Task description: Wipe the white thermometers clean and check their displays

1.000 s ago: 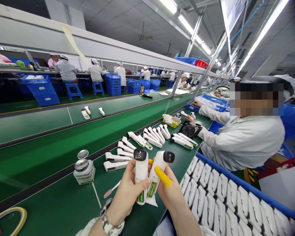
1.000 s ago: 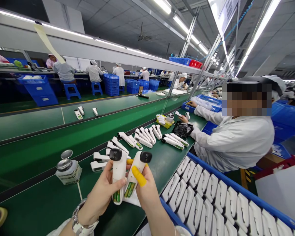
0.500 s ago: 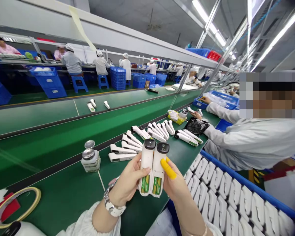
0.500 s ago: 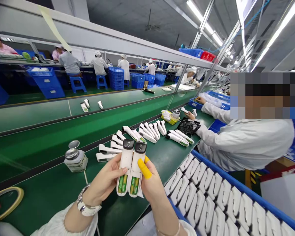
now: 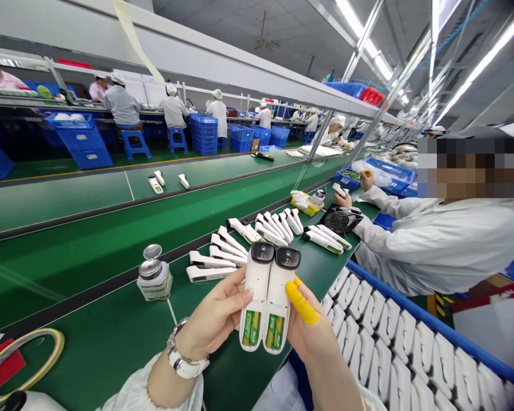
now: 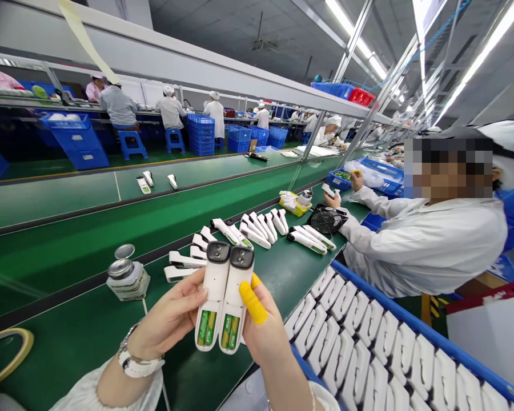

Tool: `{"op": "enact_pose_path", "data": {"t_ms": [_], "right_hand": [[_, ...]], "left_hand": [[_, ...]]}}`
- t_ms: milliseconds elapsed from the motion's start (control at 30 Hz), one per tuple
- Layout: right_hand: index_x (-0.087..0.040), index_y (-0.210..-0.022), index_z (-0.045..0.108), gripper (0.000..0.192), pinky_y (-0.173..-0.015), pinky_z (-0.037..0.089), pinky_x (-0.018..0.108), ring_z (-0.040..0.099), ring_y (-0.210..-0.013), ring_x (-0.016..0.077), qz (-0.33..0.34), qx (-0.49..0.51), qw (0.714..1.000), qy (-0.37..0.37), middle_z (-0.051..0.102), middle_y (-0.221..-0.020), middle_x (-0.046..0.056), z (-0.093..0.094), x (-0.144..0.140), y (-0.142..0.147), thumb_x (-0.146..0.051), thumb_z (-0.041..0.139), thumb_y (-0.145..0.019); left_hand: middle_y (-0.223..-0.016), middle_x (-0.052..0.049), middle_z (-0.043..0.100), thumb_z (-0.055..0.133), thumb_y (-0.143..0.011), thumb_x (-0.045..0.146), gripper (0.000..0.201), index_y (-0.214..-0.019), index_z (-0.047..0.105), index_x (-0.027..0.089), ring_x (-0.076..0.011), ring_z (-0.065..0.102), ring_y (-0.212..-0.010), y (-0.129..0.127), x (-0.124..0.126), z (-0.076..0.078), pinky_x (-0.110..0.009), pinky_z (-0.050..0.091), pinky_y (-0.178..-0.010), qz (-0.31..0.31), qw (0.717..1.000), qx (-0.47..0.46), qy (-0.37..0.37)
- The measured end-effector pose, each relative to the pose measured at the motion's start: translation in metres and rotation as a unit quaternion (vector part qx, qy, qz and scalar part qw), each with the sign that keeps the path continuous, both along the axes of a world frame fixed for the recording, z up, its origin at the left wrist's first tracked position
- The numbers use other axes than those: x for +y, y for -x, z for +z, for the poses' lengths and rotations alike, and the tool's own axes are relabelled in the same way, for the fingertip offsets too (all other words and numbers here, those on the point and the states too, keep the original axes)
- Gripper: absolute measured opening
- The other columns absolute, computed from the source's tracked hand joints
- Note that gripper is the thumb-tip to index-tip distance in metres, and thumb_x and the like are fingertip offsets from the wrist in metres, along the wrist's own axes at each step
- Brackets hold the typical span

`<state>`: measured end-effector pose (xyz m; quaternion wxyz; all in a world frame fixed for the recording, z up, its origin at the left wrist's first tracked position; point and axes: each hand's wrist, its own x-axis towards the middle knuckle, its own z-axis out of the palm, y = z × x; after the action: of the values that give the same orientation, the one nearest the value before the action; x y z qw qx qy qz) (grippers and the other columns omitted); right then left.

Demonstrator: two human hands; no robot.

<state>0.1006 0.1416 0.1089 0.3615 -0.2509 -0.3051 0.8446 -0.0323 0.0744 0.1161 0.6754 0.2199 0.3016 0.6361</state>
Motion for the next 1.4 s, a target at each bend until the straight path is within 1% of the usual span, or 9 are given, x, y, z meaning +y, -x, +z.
{"op": "enact_pose_path", "data": {"t_ms": [233, 533, 600, 767, 900, 1000, 1067, 1167, 1400], "right_hand": [[-0.031, -0.094, 0.068, 0.028, -0.073, 0.052, 0.035, 0.065, -0.083, 0.0241, 0.019, -0.011, 0.998, -0.059, 0.07, -0.086, 0.002, 0.002, -0.006, -0.013, -0.038, 0.073, -0.067], [-0.029, -0.094, 0.069, 0.022, -0.071, 0.053, 0.035, 0.066, -0.076, 0.0217, 0.043, 0.038, 0.997, -0.043, 0.071, -0.086, 0.002, 0.001, -0.009, -0.014, -0.035, 0.069, -0.072], [-0.029, -0.092, 0.069, 0.02, -0.073, 0.053, 0.036, 0.066, -0.077, 0.0223, 0.01, 0.042, 0.999, -0.023, 0.071, -0.088, 0.002, 0.0, -0.007, -0.011, -0.035, 0.069, -0.072], [-0.03, -0.099, 0.066, 0.03, -0.072, 0.053, 0.034, 0.065, -0.079, 0.0204, -0.142, 0.031, 0.986, 0.085, 0.071, -0.092, 0.001, -0.005, 0.0, -0.001, -0.048, 0.062, -0.076], [-0.019, -0.087, 0.069, 0.037, -0.069, 0.054, 0.035, 0.062, -0.061, 0.0186, -0.093, 0.003, 0.988, 0.12, 0.067, -0.068, 0.004, -0.002, 0.0, 0.003, -0.053, 0.058, -0.076], [-0.015, -0.09, 0.068, 0.034, -0.073, 0.054, 0.039, 0.062, -0.065, 0.0199, -0.045, 0.019, 0.991, 0.124, 0.067, -0.073, 0.006, 0.002, -0.002, 0.002, -0.045, 0.057, -0.078], [-0.019, -0.097, 0.066, 0.026, -0.077, 0.054, 0.04, 0.064, -0.073, 0.02, -0.089, 0.034, 0.988, 0.121, 0.069, -0.083, 0.005, 0.002, -0.002, 0.0, -0.034, 0.06, -0.076], [-0.027, -0.108, 0.06, 0.037, -0.078, 0.054, 0.036, 0.065, -0.083, 0.0178, -0.174, 0.045, 0.978, 0.11, 0.069, -0.095, 0.002, -0.001, -0.001, -0.003, -0.024, 0.067, -0.071], [-0.02, -0.102, 0.062, 0.038, -0.072, 0.057, 0.027, 0.066, -0.075, 0.0158, -0.157, 0.048, 0.981, 0.108, 0.07, -0.091, 0.004, -0.008, 0.0, -0.002, -0.027, 0.074, -0.067]], "left_hand": [[-0.117, -0.008, 0.061, 0.049, -0.085, 0.011, 0.045, -0.127, 0.047, 0.027, -0.023, 0.056, -0.108, -0.002, -0.007, 0.001, -0.033, 0.046, -0.088, -0.033, 0.999, 0.0, -0.035], [-0.113, -0.009, 0.063, 0.054, -0.083, 0.014, 0.035, -0.116, 0.056, 0.022, -0.024, 0.06, -0.102, -0.004, -0.009, 0.005, -0.033, 0.049, -0.083, -0.035, 0.999, 0.02, -0.027], [-0.112, -0.009, 0.064, 0.055, -0.082, 0.015, 0.037, -0.118, 0.055, 0.023, -0.0241, 0.059, -0.102, -0.008, -0.007, 0.003, -0.033, 0.049, -0.084, -0.007, 0.999, 0.02, -0.024], [-0.098, -0.007, 0.069, 0.057, -0.082, 0.023, 0.044, -0.125, 0.048, 0.022, -0.021, 0.064, -0.091, -0.012, 0.0, -0.004, -0.031, 0.049, -0.081, 0.153, 0.986, -0.001, 0.065], [-0.102, -0.01, 0.067, 0.049, -0.086, 0.031, 0.053, -0.135, 0.032, 0.02, -0.0207, 0.065, -0.087, -0.008, 0.005, -0.001, -0.033, 0.05, -0.079, 0.102, 0.98, -0.143, 0.092], [-0.111, -0.014, 0.063, 0.042, -0.089, 0.026, 0.053, -0.138, 0.023, 0.022, -0.0216, 0.064, -0.093, -0.006, 0.005, 0.002, -0.036, 0.049, -0.085, 0.066, 0.978, -0.185, 0.066], [-0.112, -0.013, 0.063, 0.042, -0.088, 0.016, 0.053, -0.138, 0.024, 0.022, -0.0206, 0.064, -0.095, -0.007, 0.004, 0.002, -0.037, 0.048, -0.088, 0.08, 0.982, -0.166, 0.045], [-0.107, -0.01, 0.065, 0.045, -0.087, 0.013, 0.051, -0.135, 0.031, 0.022, -0.0198, 0.063, -0.095, -0.009, 0.002, -0.001, -0.036, 0.048, -0.088, 0.105, 0.987, -0.118, 0.027], [-0.101, -0.008, 0.066, 0.06, -0.079, 0.016, 0.046, -0.123, 0.048, 0.017, -0.0179, 0.063, -0.089, -0.012, 0.001, -0.009, -0.028, 0.051, -0.08, 0.112, 0.993, -0.036, -0.005]]}}
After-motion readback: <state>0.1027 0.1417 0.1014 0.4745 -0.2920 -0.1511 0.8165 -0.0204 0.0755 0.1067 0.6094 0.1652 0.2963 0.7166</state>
